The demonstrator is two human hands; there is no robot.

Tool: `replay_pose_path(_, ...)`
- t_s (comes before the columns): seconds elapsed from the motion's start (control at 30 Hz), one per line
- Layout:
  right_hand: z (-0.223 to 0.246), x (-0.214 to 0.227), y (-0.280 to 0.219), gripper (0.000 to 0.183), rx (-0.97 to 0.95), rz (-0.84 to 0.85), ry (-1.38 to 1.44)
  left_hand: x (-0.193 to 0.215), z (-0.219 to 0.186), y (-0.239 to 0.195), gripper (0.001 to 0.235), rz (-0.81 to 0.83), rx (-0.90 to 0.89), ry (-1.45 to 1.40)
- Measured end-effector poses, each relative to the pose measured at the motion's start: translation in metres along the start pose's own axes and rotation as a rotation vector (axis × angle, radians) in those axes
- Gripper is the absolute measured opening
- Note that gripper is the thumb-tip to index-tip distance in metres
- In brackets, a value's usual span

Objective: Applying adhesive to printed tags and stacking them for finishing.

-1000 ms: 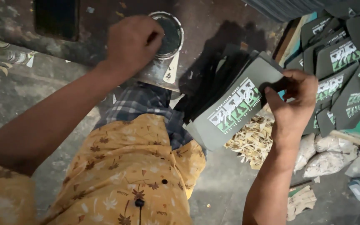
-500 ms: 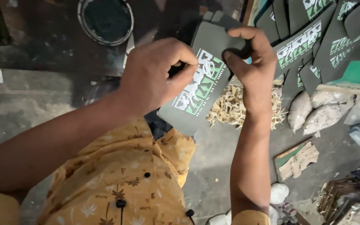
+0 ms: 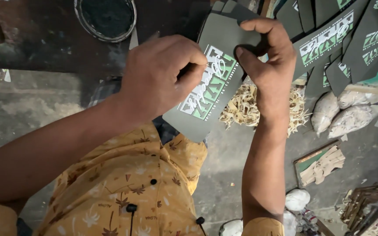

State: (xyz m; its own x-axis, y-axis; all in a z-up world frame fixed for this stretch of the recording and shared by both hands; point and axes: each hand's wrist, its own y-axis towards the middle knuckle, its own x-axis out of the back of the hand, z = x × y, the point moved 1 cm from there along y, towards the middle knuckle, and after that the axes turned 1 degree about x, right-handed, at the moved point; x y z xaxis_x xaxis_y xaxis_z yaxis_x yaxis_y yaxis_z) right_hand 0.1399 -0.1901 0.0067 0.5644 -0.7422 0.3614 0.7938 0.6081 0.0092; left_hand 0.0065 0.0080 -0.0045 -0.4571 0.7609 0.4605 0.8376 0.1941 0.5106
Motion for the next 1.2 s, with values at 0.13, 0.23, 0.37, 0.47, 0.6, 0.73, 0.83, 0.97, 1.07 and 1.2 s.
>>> replay_pose_path(0.13, 0.003, 0.0, 0.001, 0.03, -0.001, 0.001, -0.035, 0.001, -0.001, 0.001, 0.017, 0.031, 0.009, -0.017)
replay_pose_path(0.23, 0.002, 0.0, 0.001, 0.029, 0.018, 0.01, -0.017, 0.001, -0.001, 0.002, 0.017, 0.028, 0.049, -0.056)
replay_pose_path(0.37, 0.004, 0.0, 0.001, 0.028, 0.012, 0.011, -0.007, 0.002, -0.002, 0.001, 0.018, 0.011, 0.013, -0.017)
replay_pose_path(0.47, 0.005, 0.003, 0.003, 0.025, -0.042, -0.006, 0.071, 0.004, -0.005, 0.005, 0.017, 0.028, 0.026, -0.041)
replay_pose_path(0.6, 0.01, 0.002, 0.004, 0.025, -0.053, 0.011, 0.096, -0.003, -0.004, 0.016, 0.019, 0.041, -0.001, -0.052)
replay_pose_path(0.73, 0.006, 0.002, 0.005, 0.026, -0.083, 0.005, 0.097, -0.016, 0.0, 0.023, 0.017, 0.065, -0.01, -0.157)
replay_pose_path(0.83, 0.001, 0.003, 0.006, 0.025, -0.049, 0.013, 0.101, -0.019, 0.002, 0.023, 0.018, 0.054, -0.071, -0.079)
replay_pose_path(0.97, -0.001, 0.001, 0.005, 0.026, -0.079, 0.023, 0.139, -0.019, 0.004, 0.02, 0.019, 0.08, -0.091, -0.047)
replay_pose_path(1.07, -0.003, 0.001, 0.006, 0.027, -0.061, 0.031, 0.161, -0.019, 0.005, 0.021, 0.019, 0.077, -0.105, -0.037)
replay_pose_path(1.2, -0.003, 0.001, 0.005, 0.027, -0.045, 0.032, 0.153, -0.019, 0.006, 0.019, 0.019, 0.074, -0.119, -0.037)
